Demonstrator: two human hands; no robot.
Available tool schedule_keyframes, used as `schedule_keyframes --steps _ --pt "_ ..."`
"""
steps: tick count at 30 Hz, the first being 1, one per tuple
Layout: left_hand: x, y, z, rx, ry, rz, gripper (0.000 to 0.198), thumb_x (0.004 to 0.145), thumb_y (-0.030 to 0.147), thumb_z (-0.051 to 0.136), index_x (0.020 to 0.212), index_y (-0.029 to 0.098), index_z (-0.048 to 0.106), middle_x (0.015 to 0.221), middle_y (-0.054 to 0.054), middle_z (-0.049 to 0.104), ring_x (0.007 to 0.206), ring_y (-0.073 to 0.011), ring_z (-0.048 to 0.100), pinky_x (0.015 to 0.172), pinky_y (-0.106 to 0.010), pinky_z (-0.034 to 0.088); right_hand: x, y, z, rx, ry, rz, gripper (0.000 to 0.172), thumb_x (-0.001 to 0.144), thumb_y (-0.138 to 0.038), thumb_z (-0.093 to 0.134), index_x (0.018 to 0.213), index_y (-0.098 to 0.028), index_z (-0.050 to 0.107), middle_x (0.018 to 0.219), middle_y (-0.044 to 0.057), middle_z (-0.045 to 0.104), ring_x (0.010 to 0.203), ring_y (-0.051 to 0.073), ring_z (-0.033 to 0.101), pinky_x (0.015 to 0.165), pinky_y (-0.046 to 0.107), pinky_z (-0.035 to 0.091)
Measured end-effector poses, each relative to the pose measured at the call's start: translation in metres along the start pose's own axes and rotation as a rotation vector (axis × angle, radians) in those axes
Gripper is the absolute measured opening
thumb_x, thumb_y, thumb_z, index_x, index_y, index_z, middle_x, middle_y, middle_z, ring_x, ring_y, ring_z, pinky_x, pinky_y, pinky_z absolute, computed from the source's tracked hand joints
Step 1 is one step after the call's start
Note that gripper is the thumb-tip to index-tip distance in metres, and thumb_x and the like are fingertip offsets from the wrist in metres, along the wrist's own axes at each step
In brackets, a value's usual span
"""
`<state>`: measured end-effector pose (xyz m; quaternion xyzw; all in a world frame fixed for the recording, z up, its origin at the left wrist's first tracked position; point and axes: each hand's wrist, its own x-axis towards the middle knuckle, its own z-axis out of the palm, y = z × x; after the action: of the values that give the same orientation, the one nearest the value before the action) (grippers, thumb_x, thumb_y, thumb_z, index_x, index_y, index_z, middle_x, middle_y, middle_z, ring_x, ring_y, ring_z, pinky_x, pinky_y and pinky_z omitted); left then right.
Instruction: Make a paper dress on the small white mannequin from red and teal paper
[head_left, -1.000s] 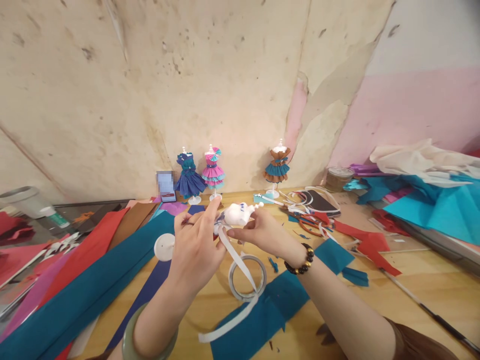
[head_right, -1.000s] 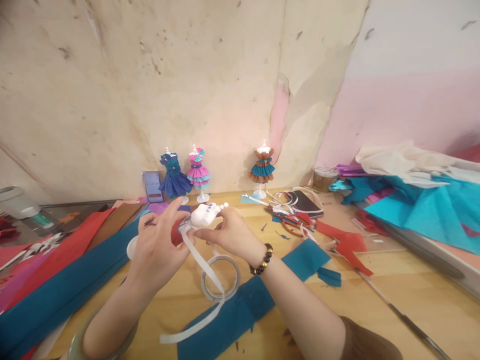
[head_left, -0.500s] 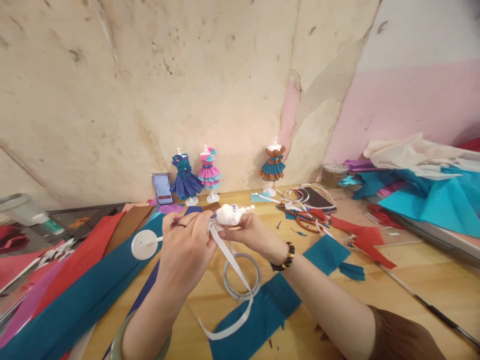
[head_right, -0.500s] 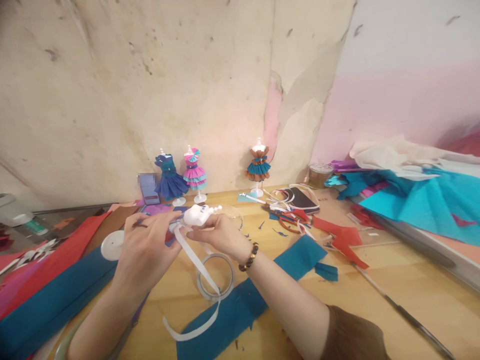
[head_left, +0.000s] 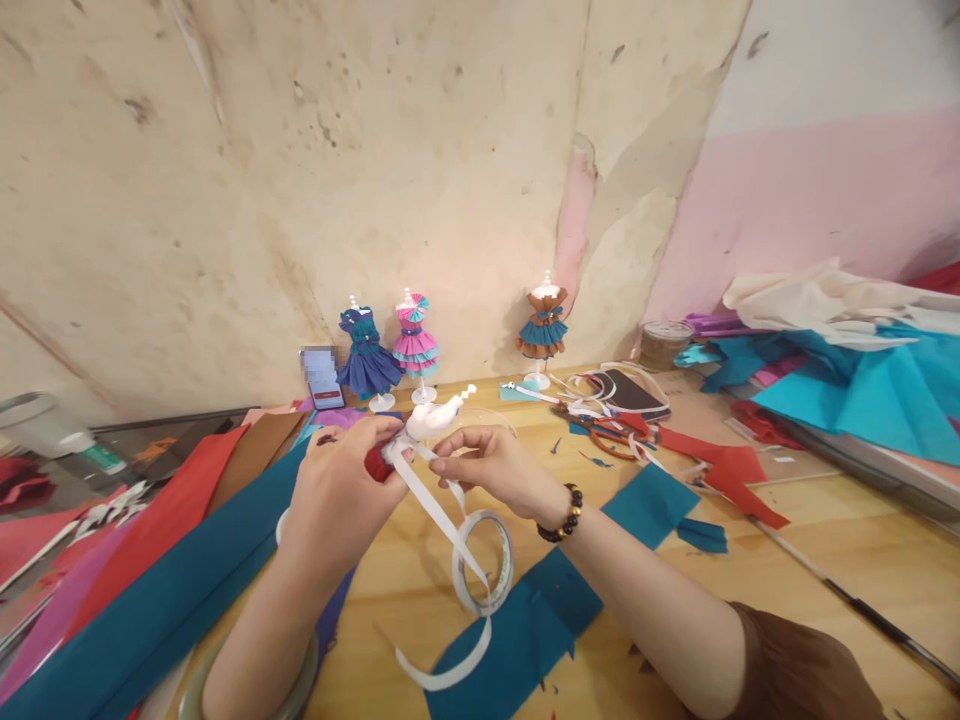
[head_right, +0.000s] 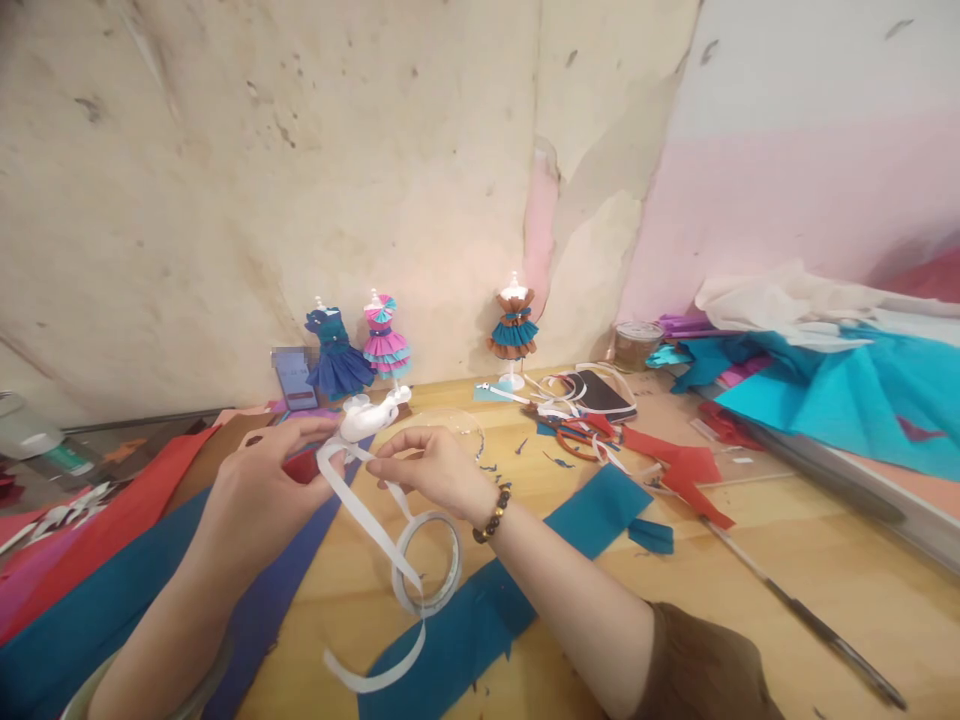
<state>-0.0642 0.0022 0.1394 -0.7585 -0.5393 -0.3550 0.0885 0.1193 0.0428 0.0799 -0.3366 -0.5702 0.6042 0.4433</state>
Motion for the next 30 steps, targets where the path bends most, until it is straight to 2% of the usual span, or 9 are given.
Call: schedule_keyframes --steps 3,7,9,19,25,30 --pt "0.002 -0.002 -0.003 -0.17 -0.092 -0.116 0.03 0.076 0.034 0.065 0.104 0.023 0.069 0.103 -0.005 0.077 0.098 -0.0302 0.071 0.086 -0.041 0.052 -0.001 -0.002 0.0 -0.051 -0.033 -0.048 0.028 0.071 -0.041 0.08 0.079 -0.017 0.067 0.072 0.001 0.068 0.062 0.011 0.06 0.059 0.024 0.043" --pt "0.004 -0.004 -0.002 -0.383 -0.184 -0.267 0.034 0.074 0.039 0.068 0.103 0.021 0.067 0.099 -0.006 0.078 0.095 -0.0291 0.072 0.076 -0.035 0.057 -0.002 -0.008 0.002 -0.137 -0.024 -0.134 0.027 0.076 -0.041 0.075 0.074 -0.017 0.064 0.069 0.0 0.063 0.063 0.011 0.055 0.061 0.025 0.041" --pt "0.006 -0.005 -0.001 -0.432 -0.204 -0.306 0.034 0.074 0.041 0.069 0.101 0.02 0.067 0.097 -0.007 0.078 0.094 -0.0291 0.073 0.076 -0.035 0.058 -0.003 -0.009 0.004 -0.18 0.005 -0.156 0.029 0.077 -0.043 0.073 0.072 -0.017 0.062 0.068 -0.001 0.061 0.062 0.011 0.053 0.059 0.025 0.039" --pt "0.007 -0.01 0.005 -0.615 -0.274 -0.341 0.036 0.07 0.04 0.074 0.098 0.018 0.067 0.09 -0.007 0.079 0.084 -0.0276 0.075 0.078 -0.036 0.059 0.0 -0.002 0.006 -0.318 0.135 -0.229 0.035 0.077 -0.048 0.07 0.066 -0.018 0.057 0.063 -0.003 0.054 0.06 0.011 0.045 0.055 0.025 0.034" --pt "0.009 -0.01 0.007 -0.674 -0.313 -0.361 0.034 0.069 0.038 0.075 0.096 0.018 0.067 0.089 -0.008 0.079 0.085 -0.028 0.075 0.078 -0.036 0.059 0.0 -0.002 0.003 -0.284 0.099 -0.244 0.034 0.079 -0.045 0.07 0.065 -0.019 0.052 0.063 -0.005 0.05 0.058 0.01 0.043 0.054 0.024 0.033" --pt "0.008 -0.011 0.009 -0.75 -0.345 -0.399 0.036 0.07 0.039 0.076 0.097 0.017 0.068 0.087 -0.008 0.079 0.081 -0.0275 0.075 0.074 -0.036 0.059 -0.002 -0.008 0.001 -0.288 0.077 -0.243 0.03 0.078 -0.042 0.071 0.067 -0.019 0.056 0.066 -0.003 0.054 0.061 0.01 0.046 0.056 0.025 0.036"
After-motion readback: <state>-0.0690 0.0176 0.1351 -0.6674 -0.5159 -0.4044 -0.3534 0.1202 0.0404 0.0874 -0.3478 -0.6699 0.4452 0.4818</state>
